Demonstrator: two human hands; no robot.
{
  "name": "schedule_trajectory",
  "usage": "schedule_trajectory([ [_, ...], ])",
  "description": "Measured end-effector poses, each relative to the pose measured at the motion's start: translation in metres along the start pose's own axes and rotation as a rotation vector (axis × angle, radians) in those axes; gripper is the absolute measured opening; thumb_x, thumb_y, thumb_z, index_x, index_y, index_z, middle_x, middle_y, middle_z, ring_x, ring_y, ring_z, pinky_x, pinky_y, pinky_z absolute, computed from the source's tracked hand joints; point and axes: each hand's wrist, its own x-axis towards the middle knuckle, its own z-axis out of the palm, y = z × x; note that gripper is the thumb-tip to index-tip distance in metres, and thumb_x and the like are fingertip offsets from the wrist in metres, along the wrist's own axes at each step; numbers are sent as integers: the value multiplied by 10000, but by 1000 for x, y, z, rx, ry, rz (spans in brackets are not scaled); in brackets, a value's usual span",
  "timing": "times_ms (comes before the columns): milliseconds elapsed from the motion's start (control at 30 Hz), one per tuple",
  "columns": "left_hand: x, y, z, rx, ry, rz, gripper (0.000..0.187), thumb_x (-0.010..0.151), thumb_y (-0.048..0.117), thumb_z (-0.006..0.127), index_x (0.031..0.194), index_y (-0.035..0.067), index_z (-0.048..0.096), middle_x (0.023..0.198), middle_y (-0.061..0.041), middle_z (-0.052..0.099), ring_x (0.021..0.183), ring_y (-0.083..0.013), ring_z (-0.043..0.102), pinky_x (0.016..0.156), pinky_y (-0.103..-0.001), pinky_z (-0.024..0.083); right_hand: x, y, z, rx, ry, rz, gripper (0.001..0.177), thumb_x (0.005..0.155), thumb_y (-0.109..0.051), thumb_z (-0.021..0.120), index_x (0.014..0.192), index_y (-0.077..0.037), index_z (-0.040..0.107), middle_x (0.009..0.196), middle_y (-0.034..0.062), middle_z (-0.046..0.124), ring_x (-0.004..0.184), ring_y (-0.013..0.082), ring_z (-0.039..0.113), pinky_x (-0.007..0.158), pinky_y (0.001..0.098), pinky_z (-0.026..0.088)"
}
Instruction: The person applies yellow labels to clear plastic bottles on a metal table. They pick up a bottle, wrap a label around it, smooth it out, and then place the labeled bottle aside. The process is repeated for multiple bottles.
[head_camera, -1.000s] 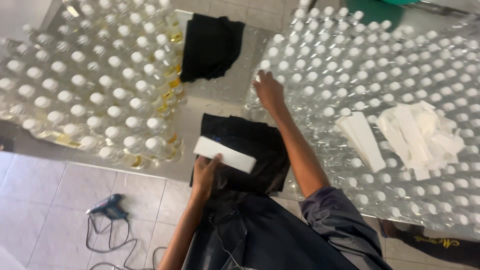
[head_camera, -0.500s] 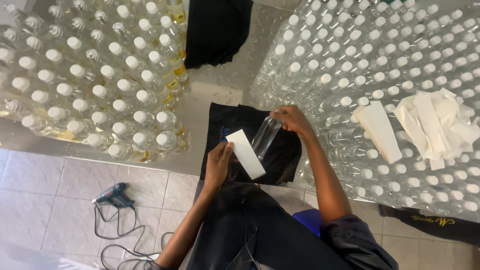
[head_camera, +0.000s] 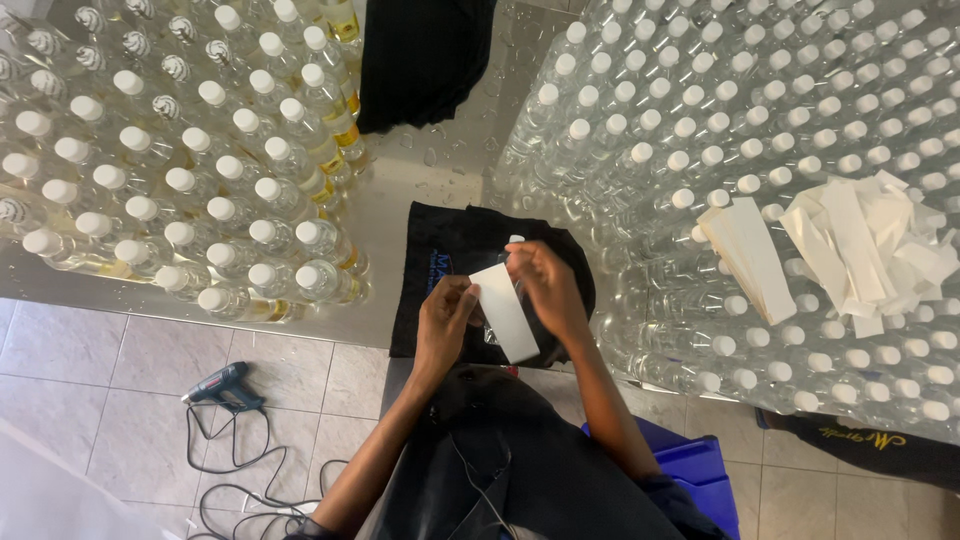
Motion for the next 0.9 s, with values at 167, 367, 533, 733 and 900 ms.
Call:
schedule_trajectory([
  [167,-1,7,17,26,-36,4,272,1117,264,672,1212,19,743,900,-215,771,809,-330,801,763,-447,640,-26,10,7,-33,70,-51,373,1043,-382,783,1368,-200,768,949,55,803,799,137,719,730,302,600],
  [367,-4,10,34,-200,-38,-62,189,1086,142,695,1144,-31,745,857,-169,751,794,-247,781,746,-383,663,-43,4,2,-169,247,-269,452,1042,-241,785,1473,-148,687,1158,122,715,937,236,714,780,361,643],
  [533,-10,27,42,-348,-34,-113,175,1078,85,690,1126,-78,731,859,-174,729,798,-236,759,736,-364,672,-53,0,10,-495,379,-609,227,1060,-130,735,1285,-109,759,1423,171,604,1346,389,589,1076,499,570],
  [733,-17,29,43,-303,-20,-62,163,1060,97,733,1114,-51,775,860,-125,724,828,-156,723,766,-333,650,-73,-2,23,75,155,-201,378,1038,-265,787,1374,-95,757,1225,156,825,1186,303,773,1009,441,617],
  [900,-20,15,45,-304,-62,-56,172,1065,95,728,1126,-64,757,852,-175,745,796,-222,769,800,-369,664,-73,9,17,198,221,-14,254,1031,-283,799,1206,-103,840,1092,166,851,1038,308,820,927,433,639],
])
